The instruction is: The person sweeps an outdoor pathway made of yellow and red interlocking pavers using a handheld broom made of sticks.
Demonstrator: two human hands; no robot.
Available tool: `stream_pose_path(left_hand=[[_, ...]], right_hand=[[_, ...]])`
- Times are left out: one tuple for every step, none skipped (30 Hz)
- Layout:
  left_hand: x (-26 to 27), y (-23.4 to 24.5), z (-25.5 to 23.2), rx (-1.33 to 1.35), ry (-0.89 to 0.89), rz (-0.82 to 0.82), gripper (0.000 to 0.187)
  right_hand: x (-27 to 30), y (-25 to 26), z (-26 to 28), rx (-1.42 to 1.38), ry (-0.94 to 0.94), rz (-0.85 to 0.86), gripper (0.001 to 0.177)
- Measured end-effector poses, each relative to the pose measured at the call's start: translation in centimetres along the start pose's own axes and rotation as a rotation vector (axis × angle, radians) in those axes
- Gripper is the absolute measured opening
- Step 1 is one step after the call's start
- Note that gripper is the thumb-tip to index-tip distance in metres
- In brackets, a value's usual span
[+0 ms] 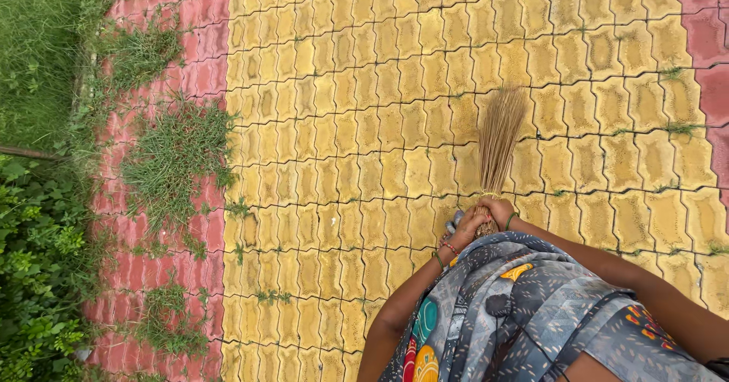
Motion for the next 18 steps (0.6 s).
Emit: stream_pose_path(left_hand=[[0.3, 0.1, -0.3, 0.007, 0.006, 0.005, 0.056], [0.7, 0.0, -0.9, -0.011, -0.018, -0.032, 0.060], [1.0, 0.0, -1.5, -0.032, -0.042, -0.072, 0.064], [0.8, -0.3, -1.9, -0.029, -0.036, -0.070, 0.064], [0.7, -0.1, -2.3, -0.072, -0.088, -0.119, 0.064], [0.5, 0.1, -2.6, -0.117, -0.142, -0.166, 0.065], [0.1, 0.5, -2.7, -0.121, -0.137, -0.159, 0.065], [-0.4, 0.8, -2.5, -0.040, -0.089, -0.170, 0.064], [-1.2, 1.0, -1.9, 0.045, -0.043, -0.181, 0.062], [-2.0, 1.6, -1.1, 0.044, -0.039, -0.176, 0.062], [-2.8, 1.9, -0.9, 0.105, 0.002, -0.111, 0.057], [-3.8, 2.2, -0.7, 0.165, 0.043, -0.046, 0.052], [-4.4, 2.6, -0.4, 0.166, 0.048, -0.049, 0.052], [-5.0, 2.7, -0.1, 0.200, 0.128, 0.034, 0.048], [-7.3, 3.7, -0.7, 0.216, 0.189, 0.126, 0.048], [-9.1, 4.1, -0.9, 0.199, 0.176, 0.131, 0.048], [-10.4, 4.1, -0.9, 0.167, 0.161, 0.169, 0.048], [-12.0, 4.3, -1.6, 0.140, 0.153, 0.180, 0.048]], right_hand=[[1.0, -1.1, 1.3, -0.002, -0.007, -0.008, 0.026], [1.7, -2.0, 2.3, -0.023, 0.059, 0.060, 0.025], [2.0, -2.8, 3.2, -0.046, 0.127, 0.131, 0.024], [2.1, -2.9, 4.0, -0.048, 0.122, 0.127, 0.024], [1.8, -3.0, 4.6, -0.029, 0.081, 0.194, 0.023], [1.4, -3.1, 4.9, -0.009, 0.040, 0.262, 0.023], [0.7, -3.1, 5.0, -0.017, 0.042, 0.258, 0.023], [-0.3, -3.1, 4.9, -0.022, -0.008, 0.296, 0.021], [-1.3, -2.8, 4.7, -0.023, -0.061, 0.332, 0.020], [-2.3, -2.2, 4.1, -0.027, -0.060, 0.327, 0.020], [-3.6, -1.4, 3.5, -0.025, -0.076, 0.346, 0.021], [-4.7, -0.5, 3.1, -0.023, -0.093, 0.350, 0.021], [-5.0, 0.0, 2.4, -0.024, -0.112, 0.362, 0.021], [-4.7, 0.6, 1.5, -0.034, -0.131, 0.356, 0.022], [-5.9, 1.4, 2.4, -0.035, -0.119, 0.356, 0.022], [-6.8, 2.2, 3.4, -0.034, -0.099, 0.335, 0.023], [-7.4, 2.9, 4.2, -0.029, -0.075, 0.290, 0.023], [-8.1, 3.7, 5.2, -0.016, -0.053, 0.237, 0.024]])
Point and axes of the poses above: each hand's wrist, its own x-axis away from the middle knuckle, its own y-axis out of the back of the hand, z = x × y, the point moved 1 cm from there along -x, towards the middle knuckle, and after that the axes turned 15 degrees about z, right-handed, at the moved point
